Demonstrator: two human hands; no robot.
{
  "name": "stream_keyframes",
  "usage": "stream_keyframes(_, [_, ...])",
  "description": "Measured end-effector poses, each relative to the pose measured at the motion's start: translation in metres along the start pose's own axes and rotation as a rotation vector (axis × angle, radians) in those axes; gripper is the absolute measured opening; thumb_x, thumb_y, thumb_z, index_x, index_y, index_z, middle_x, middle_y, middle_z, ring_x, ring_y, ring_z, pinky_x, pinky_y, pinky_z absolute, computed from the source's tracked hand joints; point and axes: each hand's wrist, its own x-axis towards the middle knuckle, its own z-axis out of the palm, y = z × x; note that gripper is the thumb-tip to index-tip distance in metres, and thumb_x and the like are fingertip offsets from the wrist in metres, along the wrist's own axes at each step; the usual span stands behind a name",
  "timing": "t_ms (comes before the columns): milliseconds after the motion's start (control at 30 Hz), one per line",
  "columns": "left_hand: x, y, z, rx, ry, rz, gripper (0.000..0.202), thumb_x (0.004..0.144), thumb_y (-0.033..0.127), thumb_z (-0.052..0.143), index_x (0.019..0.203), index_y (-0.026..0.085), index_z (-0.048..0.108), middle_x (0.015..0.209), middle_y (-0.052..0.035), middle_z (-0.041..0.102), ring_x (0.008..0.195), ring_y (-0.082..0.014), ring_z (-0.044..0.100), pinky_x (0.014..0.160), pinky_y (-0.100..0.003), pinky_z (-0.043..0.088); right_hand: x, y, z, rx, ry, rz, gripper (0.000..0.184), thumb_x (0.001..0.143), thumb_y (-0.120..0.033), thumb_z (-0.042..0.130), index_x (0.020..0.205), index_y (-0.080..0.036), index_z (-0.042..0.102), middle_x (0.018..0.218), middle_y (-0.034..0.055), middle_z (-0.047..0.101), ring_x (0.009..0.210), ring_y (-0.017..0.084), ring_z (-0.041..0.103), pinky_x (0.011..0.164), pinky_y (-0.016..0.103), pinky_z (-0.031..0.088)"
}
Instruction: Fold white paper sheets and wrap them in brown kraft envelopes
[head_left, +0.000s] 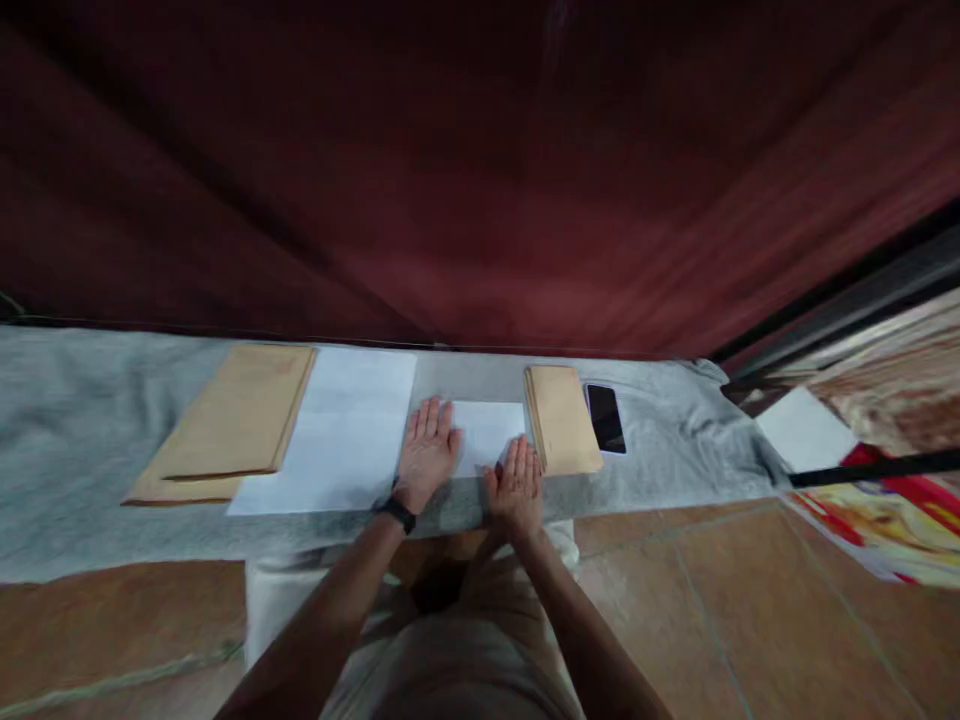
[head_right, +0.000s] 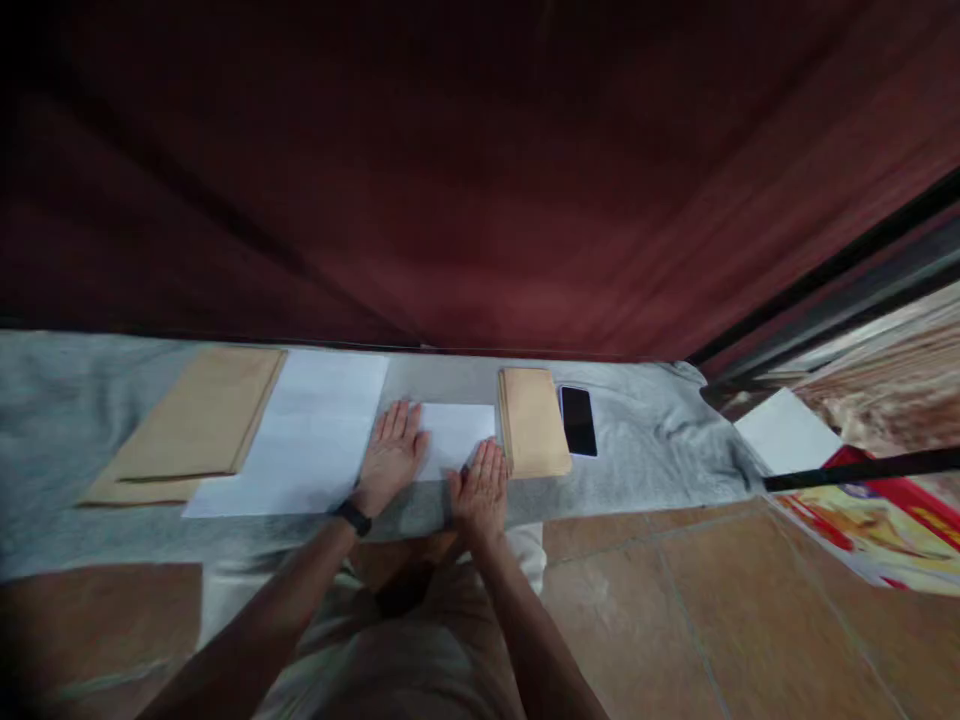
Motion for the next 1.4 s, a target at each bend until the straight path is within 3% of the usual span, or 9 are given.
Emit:
stream_keyframes(200, [-0.001, -0.002, 0.003, -0.02, 0.017, -0.001, 0.062, 0.101, 0.037, 0.037, 0.156, 0.009, 0.035, 0.165, -0.0163, 0.027, 0.154, -0.0311, 0.023, 0.125, -0.052, 0.021, -0.023, 0.002, -0.016, 0.06, -0.106, 0.016, 0.07, 0.106, -0.044, 0.039, 0.158, -0.001, 0.023, 0.16, 0.0269, 0.033, 0.149, 0.036, 0.034, 0.117, 0.054, 0.036])
stream_keyframes(400, [-0.001, -0.002, 0.004, -0.005, 0.028, 0.008, 0.059, 0.102, 0.036, 0.036, 0.154, 0.008, 0.038, 0.164, -0.0183, 0.03, 0.153, -0.0316, 0.025, 0.124, -0.052, 0.024, -0.003, -0.012, -0.029, 0.204, -0.208, -0.09, 0.056, 0.108, -0.036, 0.032, 0.158, -0.011, 0.032, 0.163, 0.0157, 0.034, 0.152, 0.028, 0.028, 0.12, 0.049, 0.034])
stream_keyframes(567, [-0.001, -0.003, 0.003, -0.011, 0.049, 0.026, 0.057, 0.102, 0.036, 0.036, 0.153, 0.011, 0.04, 0.163, -0.0173, 0.033, 0.153, -0.0317, 0.027, 0.122, -0.054, 0.028, 0.012, -0.024, -0.022, 0.245, -0.27, -0.185, 0.051, 0.107, -0.035, 0.037, 0.153, -0.016, 0.042, 0.16, 0.0104, 0.041, 0.15, 0.026, 0.034, 0.123, 0.049, 0.027])
stream_keyframes(700, [-0.003, 0.0, -0.003, -0.018, 0.036, 0.039, 0.056, 0.102, 0.034, 0.037, 0.15, 0.007, 0.044, 0.161, -0.0198, 0.036, 0.152, -0.032, 0.03, 0.123, -0.052, 0.028, 0.01, -0.023, -0.018, 0.227, -0.279, -0.208, 0.052, 0.106, -0.036, 0.039, 0.154, -0.016, 0.041, 0.16, 0.0092, 0.041, 0.149, 0.027, 0.036, 0.124, 0.049, 0.024])
stream_keyframes(833, [-0.012, 0.002, -0.009, -0.05, -0.001, 0.15, 0.051, 0.102, 0.028, 0.035, 0.147, 0.006, 0.048, 0.158, -0.0175, 0.043, 0.151, -0.0276, 0.033, 0.124, -0.047, 0.028, 0.009, -0.02, -0.018, 0.238, -0.287, -0.209, 0.051, 0.107, -0.034, 0.036, 0.154, -0.014, 0.042, 0.159, 0.0086, 0.042, 0.149, 0.027, 0.036, 0.124, 0.048, 0.024])
stream_keyframes(1033, [-0.038, 0.0, -0.017, -0.086, -0.068, 0.338, 0.049, 0.104, 0.031, 0.038, 0.15, 0.018, 0.047, 0.16, -0.0087, 0.042, 0.152, -0.0259, 0.03, 0.125, -0.05, 0.025, 0.011, -0.016, -0.016, 0.316, -0.317, -0.192, 0.05, 0.107, -0.031, 0.035, 0.153, -0.015, 0.042, 0.157, 0.01, 0.045, 0.15, 0.025, 0.035, 0.124, 0.049, 0.025])
stream_keyframes(1267, [-0.068, -0.005, -0.032, -0.108, -0.1, 0.43, 0.052, 0.104, 0.036, 0.042, 0.152, 0.019, 0.042, 0.162, -0.008, 0.039, 0.152, -0.0225, 0.03, 0.126, -0.045, 0.02, 0.021, 0.002, -0.016, 0.544, -0.4, -0.168, 0.049, 0.108, -0.032, 0.027, 0.147, -0.018, 0.052, 0.153, 0.0104, 0.051, 0.147, 0.022, 0.04, 0.123, 0.051, 0.029])
stream_keyframes(1400, [-0.074, -0.004, -0.036, -0.105, -0.132, 0.485, 0.047, 0.101, 0.041, 0.051, 0.14, 0.017, 0.056, 0.15, -0.0104, 0.055, 0.147, -0.0233, 0.039, 0.126, -0.045, 0.021, 0.034, 0.0, -0.018, 0.642, -0.489, -0.286, 0.049, 0.109, -0.036, 0.025, 0.151, -0.022, 0.046, 0.154, 0.0075, 0.05, 0.147, 0.018, 0.041, 0.125, 0.047, 0.029])
